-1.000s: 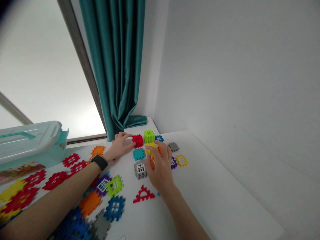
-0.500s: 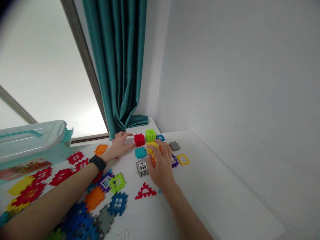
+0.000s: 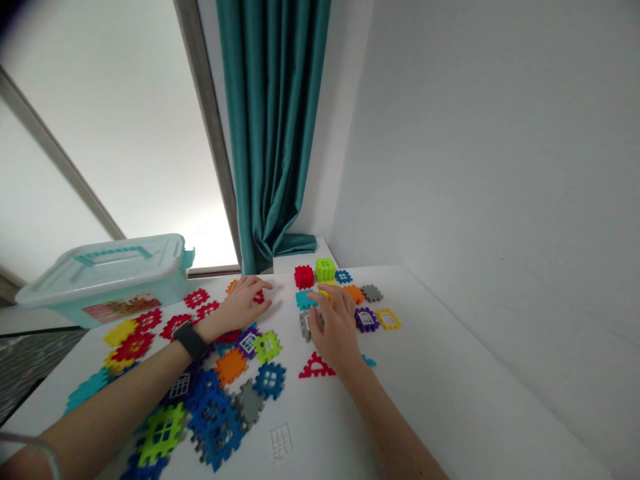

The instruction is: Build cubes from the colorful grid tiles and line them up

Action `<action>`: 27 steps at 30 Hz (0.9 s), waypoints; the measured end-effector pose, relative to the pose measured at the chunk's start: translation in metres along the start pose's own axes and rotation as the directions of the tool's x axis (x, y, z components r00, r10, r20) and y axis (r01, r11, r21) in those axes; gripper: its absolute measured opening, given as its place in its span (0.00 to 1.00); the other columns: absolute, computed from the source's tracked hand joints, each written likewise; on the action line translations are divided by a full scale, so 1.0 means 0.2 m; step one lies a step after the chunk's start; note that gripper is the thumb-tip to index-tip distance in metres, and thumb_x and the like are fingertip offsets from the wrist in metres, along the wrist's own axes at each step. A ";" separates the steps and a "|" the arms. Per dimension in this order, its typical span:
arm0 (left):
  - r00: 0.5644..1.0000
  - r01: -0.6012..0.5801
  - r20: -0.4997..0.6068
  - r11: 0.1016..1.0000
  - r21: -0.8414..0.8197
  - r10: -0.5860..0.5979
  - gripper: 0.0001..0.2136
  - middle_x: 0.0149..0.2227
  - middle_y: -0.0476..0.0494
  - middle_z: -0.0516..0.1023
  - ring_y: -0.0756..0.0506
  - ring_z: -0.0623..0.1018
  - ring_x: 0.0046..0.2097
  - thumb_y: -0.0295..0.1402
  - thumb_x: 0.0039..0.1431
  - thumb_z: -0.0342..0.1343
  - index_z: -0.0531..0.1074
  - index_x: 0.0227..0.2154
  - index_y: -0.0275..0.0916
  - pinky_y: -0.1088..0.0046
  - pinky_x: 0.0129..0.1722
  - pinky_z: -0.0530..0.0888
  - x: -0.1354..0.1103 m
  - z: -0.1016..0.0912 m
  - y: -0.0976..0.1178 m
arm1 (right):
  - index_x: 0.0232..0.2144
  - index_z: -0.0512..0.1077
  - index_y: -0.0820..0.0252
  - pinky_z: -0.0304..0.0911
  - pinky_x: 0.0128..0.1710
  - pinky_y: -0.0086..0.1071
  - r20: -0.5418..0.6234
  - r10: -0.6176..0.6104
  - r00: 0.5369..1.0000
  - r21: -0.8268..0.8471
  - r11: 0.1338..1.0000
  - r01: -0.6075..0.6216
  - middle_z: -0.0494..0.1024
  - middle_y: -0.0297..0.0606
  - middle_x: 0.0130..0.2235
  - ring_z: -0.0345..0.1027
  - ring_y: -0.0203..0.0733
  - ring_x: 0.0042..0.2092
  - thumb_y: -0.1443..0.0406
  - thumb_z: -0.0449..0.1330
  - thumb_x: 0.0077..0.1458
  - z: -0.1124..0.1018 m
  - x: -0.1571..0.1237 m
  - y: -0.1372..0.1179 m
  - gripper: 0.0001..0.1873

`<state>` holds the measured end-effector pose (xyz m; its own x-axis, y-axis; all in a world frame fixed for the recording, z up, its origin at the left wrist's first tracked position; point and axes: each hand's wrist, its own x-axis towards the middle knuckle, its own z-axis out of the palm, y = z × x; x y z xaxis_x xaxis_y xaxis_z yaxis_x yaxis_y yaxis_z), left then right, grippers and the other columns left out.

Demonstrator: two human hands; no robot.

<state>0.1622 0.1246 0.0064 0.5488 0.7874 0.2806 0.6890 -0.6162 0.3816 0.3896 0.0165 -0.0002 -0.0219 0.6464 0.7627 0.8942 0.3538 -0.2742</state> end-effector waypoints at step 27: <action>0.992 -0.018 -0.128 0.997 -0.081 0.008 0.09 0.45 0.40 0.78 0.40 0.76 0.49 0.34 0.66 0.51 0.75 0.42 0.41 0.61 0.51 0.72 -0.71 -0.26 -0.12 | 0.40 0.72 0.57 0.63 0.49 0.38 0.626 -0.224 0.747 0.174 0.974 0.146 0.76 0.39 0.42 0.70 0.45 0.48 0.68 0.60 0.59 0.23 0.02 -0.44 0.05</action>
<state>0.0433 0.0288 0.0037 0.4890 0.7783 0.3938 0.6386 -0.6270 0.4461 0.2896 0.0188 0.0007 -0.4962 0.8269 0.2648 0.7900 0.5564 -0.2573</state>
